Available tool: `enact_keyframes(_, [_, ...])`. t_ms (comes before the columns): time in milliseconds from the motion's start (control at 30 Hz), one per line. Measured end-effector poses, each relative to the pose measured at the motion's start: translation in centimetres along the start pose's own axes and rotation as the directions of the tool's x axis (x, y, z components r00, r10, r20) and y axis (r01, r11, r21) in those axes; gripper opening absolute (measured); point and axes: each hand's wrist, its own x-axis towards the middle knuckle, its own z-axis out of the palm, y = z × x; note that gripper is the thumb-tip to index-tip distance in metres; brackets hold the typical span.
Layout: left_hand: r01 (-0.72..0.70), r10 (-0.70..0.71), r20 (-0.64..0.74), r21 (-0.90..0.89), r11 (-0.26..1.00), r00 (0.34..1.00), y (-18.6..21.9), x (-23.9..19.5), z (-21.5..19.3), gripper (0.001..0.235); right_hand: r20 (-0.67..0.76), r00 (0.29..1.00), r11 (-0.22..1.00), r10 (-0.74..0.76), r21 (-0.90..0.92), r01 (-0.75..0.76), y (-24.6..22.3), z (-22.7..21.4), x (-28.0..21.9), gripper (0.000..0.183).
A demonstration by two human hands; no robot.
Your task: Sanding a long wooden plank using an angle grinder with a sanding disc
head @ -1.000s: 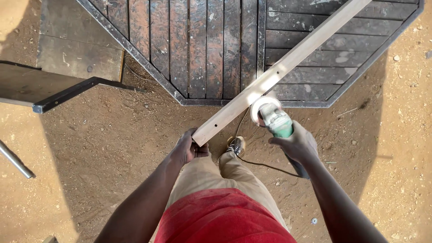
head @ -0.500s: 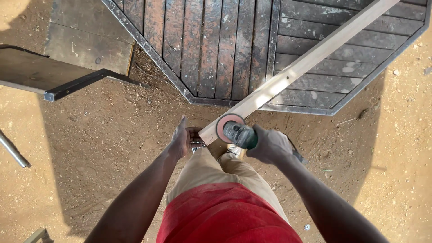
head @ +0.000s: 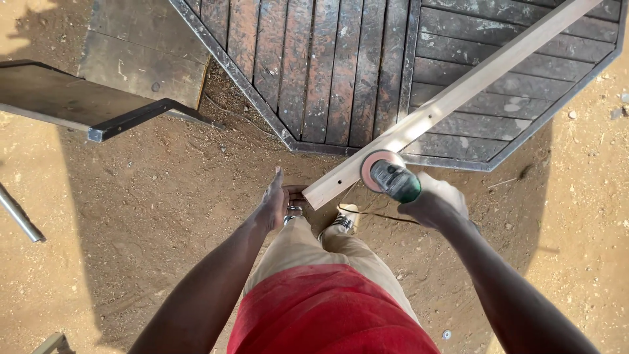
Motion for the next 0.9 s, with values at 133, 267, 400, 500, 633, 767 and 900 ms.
enact_keyframes(133, [0.024, -0.024, 0.044, 0.005, 1.0, 0.999, -0.3, 0.4, -0.4, 0.11, 0.088, 0.979, 0.983, -0.182, 0.007, 0.182, -5.4, 1.7, -4.5, 0.076])
enact_keyframes(267, [0.055, -0.057, 0.064, 0.029, 0.998, 0.996, -0.9, 2.5, -2.1, 0.111, 0.119, 0.953, 0.96, -0.279, 0.021, 0.278, -8.3, 1.7, -6.2, 0.074])
enact_keyframes(400, [0.04, -0.041, 0.078, 0.022, 0.999, 0.996, -0.5, 0.9, -1.5, 0.113, 0.037, 0.976, 0.976, -0.213, 0.041, 0.212, -5.3, 1.6, -4.1, 0.077])
enact_keyframes(500, [0.006, -0.007, 0.062, 0.009, 1.0, 0.998, -0.2, 0.4, -1.2, 0.113, -0.018, 0.987, 0.987, -0.157, 0.016, 0.157, -4.2, 0.8, -3.5, 0.077])
enact_keyframes(633, [0.02, -0.017, 0.082, -0.035, 0.999, 0.996, 0.0, 0.0, -1.0, 0.113, 0.03, 0.977, 0.977, -0.21, 0.045, 0.209, -6.6, 1.6, -5.6, 0.073])
enact_keyframes(767, [0.029, -0.027, 0.075, -0.024, 0.999, 0.997, 0.1, 0.1, -1.1, 0.115, 0.088, 0.958, 0.96, -0.274, 0.074, 0.268, -7.3, 3.5, -6.6, 0.077])
enact_keyframes(900, [0.028, -0.028, 0.071, 0.004, 1.0, 0.997, 0.1, -0.1, -1.1, 0.112, 0.058, 0.991, 0.973, -0.117, 0.206, 0.103, -5.3, 2.3, -6.8, 0.075])
